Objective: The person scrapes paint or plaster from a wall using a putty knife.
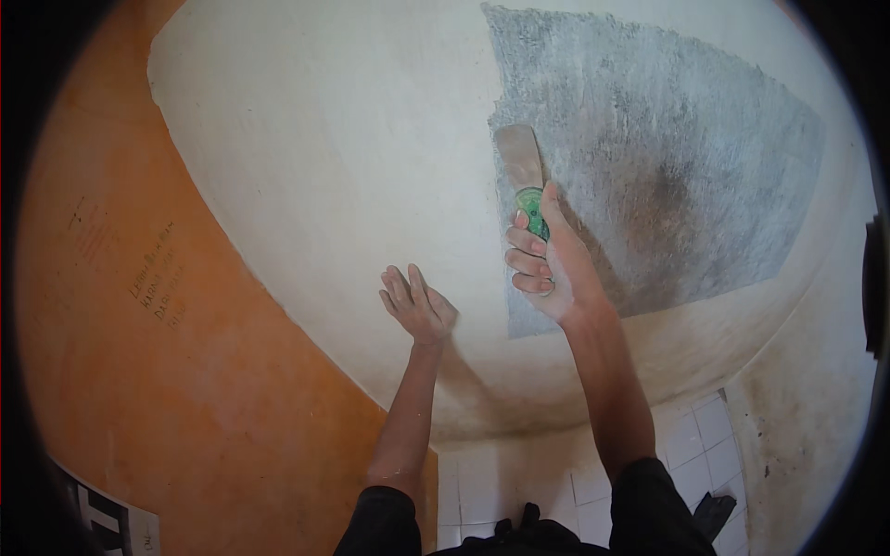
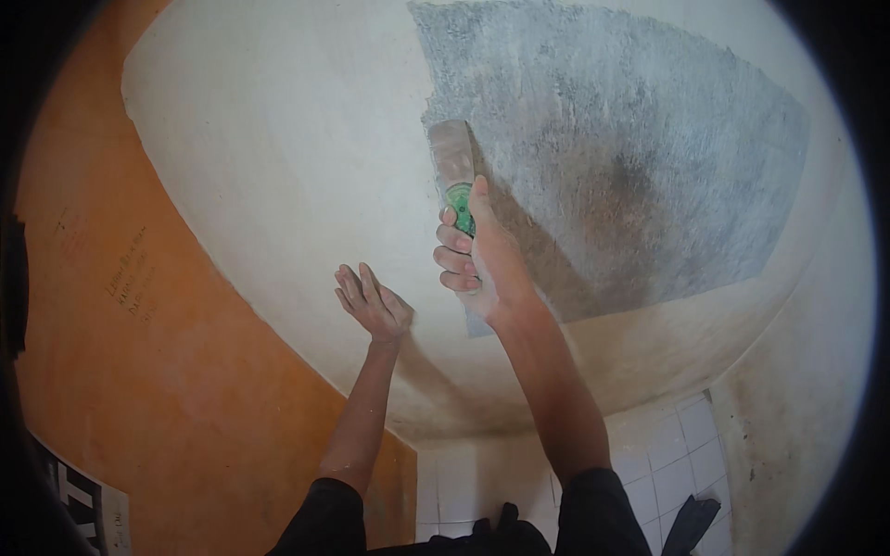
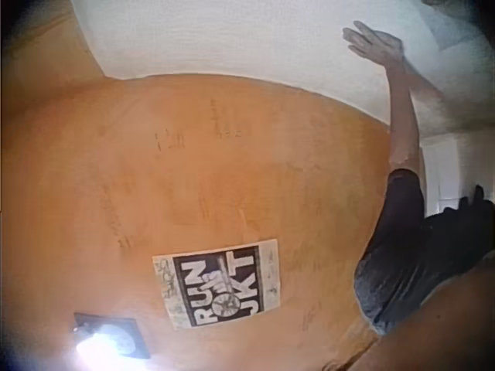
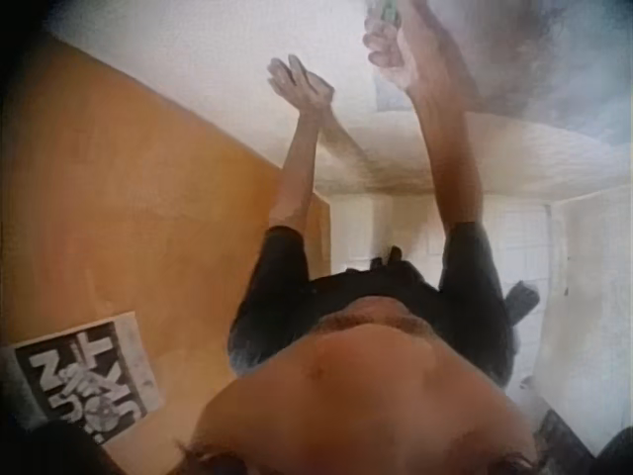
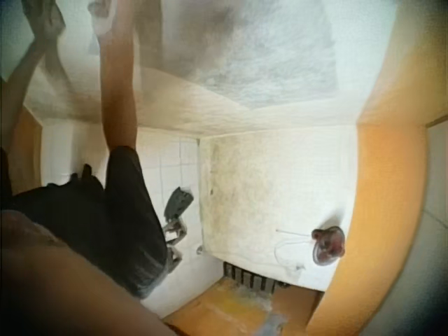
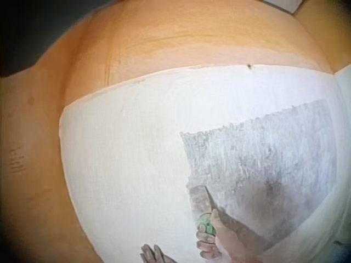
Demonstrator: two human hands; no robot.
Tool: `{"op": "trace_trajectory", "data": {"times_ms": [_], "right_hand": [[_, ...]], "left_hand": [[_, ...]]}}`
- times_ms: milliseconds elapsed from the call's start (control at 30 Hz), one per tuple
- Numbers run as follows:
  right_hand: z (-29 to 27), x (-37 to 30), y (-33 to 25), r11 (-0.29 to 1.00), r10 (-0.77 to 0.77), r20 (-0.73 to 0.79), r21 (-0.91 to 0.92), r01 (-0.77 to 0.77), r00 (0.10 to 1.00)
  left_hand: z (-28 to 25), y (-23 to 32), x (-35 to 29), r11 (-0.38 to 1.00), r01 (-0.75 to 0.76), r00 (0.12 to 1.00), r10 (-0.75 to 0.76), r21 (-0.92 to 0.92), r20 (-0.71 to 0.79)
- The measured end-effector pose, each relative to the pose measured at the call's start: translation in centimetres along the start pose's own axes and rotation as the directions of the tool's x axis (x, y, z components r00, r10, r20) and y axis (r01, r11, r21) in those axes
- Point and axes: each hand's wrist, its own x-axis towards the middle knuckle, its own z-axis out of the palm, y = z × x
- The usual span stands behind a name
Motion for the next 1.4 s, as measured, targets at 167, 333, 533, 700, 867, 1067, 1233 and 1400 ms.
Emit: {"op": "trace_trajectory", "data": {"times_ms": [167,333,533,700,867,1067,1233,1400], "right_hand": [[2.9,2.2,-2.9,0.99,-0.136,0.129,-0.029,0.141,0.982],[0.5,0.8,1.3,0.995,-0.1,-0.01,0.019,0.1,0.995],[0.9,0.6,0.2,0.996,-0.087,0.045,0.028,0.086,0.995],[1.8,0.8,-0.8,0.997,-0.072,0.094,0.04,0.068,0.993],[0.2,0.4,1.5,0.998,-0.063,0.032,0.022,0.062,0.998],[1.6,0.8,-0.8,0.999,-0.035,0.087,-0.01,0.036,0.996],[0.8,0.9,-0.4,0.999,-0.05,0.09,0.022,0.049,0.995],[1.8,0.7,-0.6,0.998,-0.065,0.029,0.005,0.064,0.997]], "left_hand": [[0.2,0.6,-0.2,0.999,-0.015,0.999,0.014,-0.04,-0.03],[-0.1,-0.2,-0.5,0.999,-0.035,0.999,0.034,-0.02,-0.033],[0.2,0.0,-0.4,1.0,-0.025,1.0,0.025,0.003,-0.007],[0.2,0.0,-0.2,0.999,-0.044,0.999,0.043,-0.016,-0.025],[-0.3,0.0,-0.4,0.999,-0.041,0.999,0.041,-0.006,-0.025],[-0.3,-0.2,-0.4,1.0,-0.025,1.0,0.025,0.017,-0.004],[-0.2,0.3,-0.8,1.0,-0.019,1.0,0.019,0.023,-0.003],[-0.6,-0.4,-0.7,0.999,-0.006,1.0,0.005,0.04,0.016]]}}
